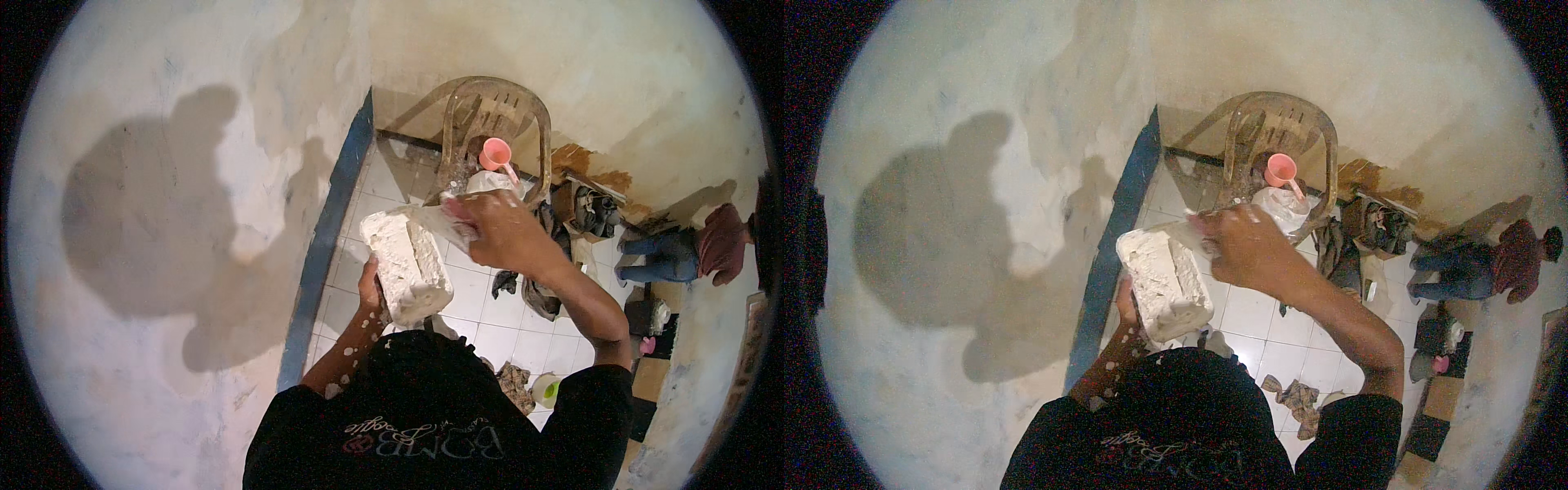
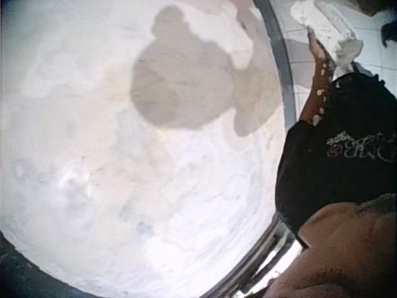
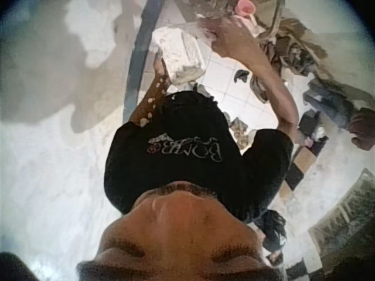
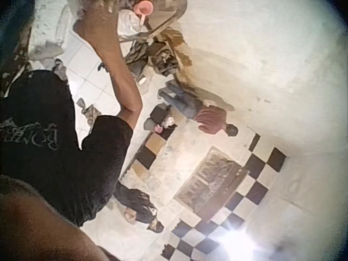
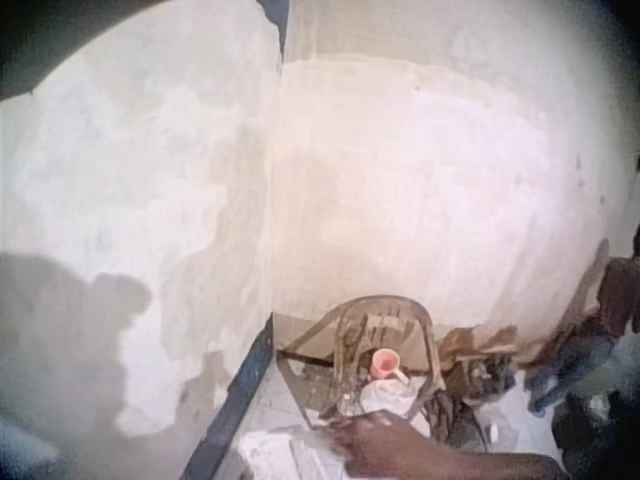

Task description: The person applies a white substance from a container to a damaged wall using a small tool, spreading it to smooth out the surface.

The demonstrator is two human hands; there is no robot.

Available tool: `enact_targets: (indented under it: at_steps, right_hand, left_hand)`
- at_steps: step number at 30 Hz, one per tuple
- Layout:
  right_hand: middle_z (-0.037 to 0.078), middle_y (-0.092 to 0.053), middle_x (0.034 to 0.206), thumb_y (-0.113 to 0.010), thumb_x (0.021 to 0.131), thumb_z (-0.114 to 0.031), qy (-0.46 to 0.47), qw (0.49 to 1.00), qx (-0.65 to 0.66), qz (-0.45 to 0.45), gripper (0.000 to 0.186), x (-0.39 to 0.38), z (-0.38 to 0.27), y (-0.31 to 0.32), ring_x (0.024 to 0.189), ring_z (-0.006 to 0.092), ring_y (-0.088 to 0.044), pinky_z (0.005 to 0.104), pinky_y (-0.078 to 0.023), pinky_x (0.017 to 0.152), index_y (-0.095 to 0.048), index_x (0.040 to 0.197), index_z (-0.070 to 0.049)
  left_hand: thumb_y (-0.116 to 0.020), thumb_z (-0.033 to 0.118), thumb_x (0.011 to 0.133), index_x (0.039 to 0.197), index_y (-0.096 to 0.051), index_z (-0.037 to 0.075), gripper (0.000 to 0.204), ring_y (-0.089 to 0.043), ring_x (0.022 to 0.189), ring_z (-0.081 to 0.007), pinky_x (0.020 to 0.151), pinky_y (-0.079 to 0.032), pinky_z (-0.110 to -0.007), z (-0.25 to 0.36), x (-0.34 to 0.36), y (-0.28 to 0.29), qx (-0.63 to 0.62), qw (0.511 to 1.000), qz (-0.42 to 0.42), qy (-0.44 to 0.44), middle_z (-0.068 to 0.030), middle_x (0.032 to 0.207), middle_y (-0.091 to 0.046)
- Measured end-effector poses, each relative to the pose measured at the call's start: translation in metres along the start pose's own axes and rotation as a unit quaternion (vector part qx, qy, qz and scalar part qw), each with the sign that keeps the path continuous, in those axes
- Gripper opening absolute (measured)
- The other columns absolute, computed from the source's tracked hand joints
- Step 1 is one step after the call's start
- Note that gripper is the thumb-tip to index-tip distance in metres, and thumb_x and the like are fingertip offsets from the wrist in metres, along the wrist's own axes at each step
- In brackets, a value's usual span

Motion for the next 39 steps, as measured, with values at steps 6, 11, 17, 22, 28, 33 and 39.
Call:
enact_targets:
  at_steps: [6,11,17,22,28,33,39]
  right_hand:
    - [0.018,-0.056,0.087,-0.060,0.058,-0.010,0.095,0.989,-0.114,-0.029,0.049,0.031,-0.004,-0.030,0.087,0.0320,-0.051,0.0397,-0.040,0.078,-0.055,0.107,-0.002]
    - [0.017,-0.057,0.086,-0.061,0.058,-0.010,0.105,0.988,-0.115,-0.017,0.043,0.030,-0.015,-0.027,0.085,0.0321,-0.053,0.0400,-0.042,0.075,-0.057,0.100,-0.001]
    - [0.016,-0.057,0.088,-0.061,0.057,-0.010,0.101,0.984,-0.142,-0.029,0.041,0.034,-0.008,-0.038,0.084,0.0322,-0.053,0.0390,-0.043,0.075,-0.057,0.097,0.000]
    - [0.017,-0.055,0.095,-0.059,0.059,-0.014,0.080,0.983,-0.124,-0.110,0.044,0.040,0.011,-0.063,0.089,0.0325,-0.052,0.0397,-0.041,0.078,-0.055,0.100,0.000]
    - [0.018,-0.053,0.094,-0.057,0.058,-0.017,0.038,0.984,-0.077,-0.159,0.048,0.025,0.032,-0.088,0.095,0.0321,-0.050,0.0391,-0.039,0.083,-0.055,0.104,-0.002]
    - [0.024,-0.057,0.079,-0.057,0.054,-0.010,0.034,0.989,0.046,-0.138,0.039,0.013,0.021,-0.051,0.080,0.0378,-0.057,0.0396,-0.046,0.072,-0.057,0.090,0.003]
    - [0.023,-0.055,0.081,-0.057,0.050,-0.005,-0.040,0.995,0.092,0.021,0.033,-0.006,-0.009,-0.016,0.078,0.0373,-0.054,0.0412,-0.043,0.071,-0.059,0.082,0.004]
  left_hand:
    - [-0.045,0.035,0.083,0.124,-0.034,0.000,0.055,-0.048,0.105,-0.0297,0.091,-0.038,-0.041,-0.002,-0.002,-0.016,0.038,0.998,0.034,0.030,-0.0165,0.116,-0.047]
    - [-0.047,0.034,0.079,0.124,-0.034,0.001,0.057,-0.049,0.103,-0.0303,0.090,-0.038,-0.042,-0.001,-0.006,-0.027,0.059,0.997,0.027,0.040,-0.0162,0.114,-0.048]
    - [-0.048,0.035,0.078,0.124,-0.035,0.002,0.058,-0.049,0.102,-0.0301,0.090,-0.038,-0.042,-0.002,-0.003,-0.027,0.088,0.995,0.000,0.038,-0.0161,0.113,-0.048]
    - [-0.047,0.034,0.078,0.122,-0.036,0.002,0.056,-0.049,0.102,-0.0293,0.090,-0.038,-0.040,-0.012,-0.002,-0.020,0.050,0.998,0.005,0.039,-0.0155,0.112,-0.048]
    - [-0.045,0.034,0.077,0.121,-0.037,0.001,0.055,-0.048,0.104,-0.0297,0.092,-0.036,-0.040,-0.010,0.008,-0.011,0.045,0.997,0.065,-0.025,-0.0154,0.113,-0.048]
    - [-0.041,0.036,0.077,0.125,-0.031,0.001,0.060,-0.045,0.107,-0.0302,0.093,-0.035,-0.041,-0.004,0.010,-0.003,-0.006,0.995,0.035,-0.094,-0.0166,0.118,-0.044]
    - [-0.041,0.039,0.076,0.126,-0.030,0.001,0.063,-0.043,0.110,-0.0307,0.094,-0.035,-0.042,-0.012,0.009,-0.003,-0.036,0.995,-0.004,-0.098,-0.0173,0.120,-0.042]
Point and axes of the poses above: each hand's wrist, its own x-axis towards the middle knuckle, its own y-axis out of the back of the hand, z = x × y, the point moved 4 cm from there along x, towards the middle knuckle
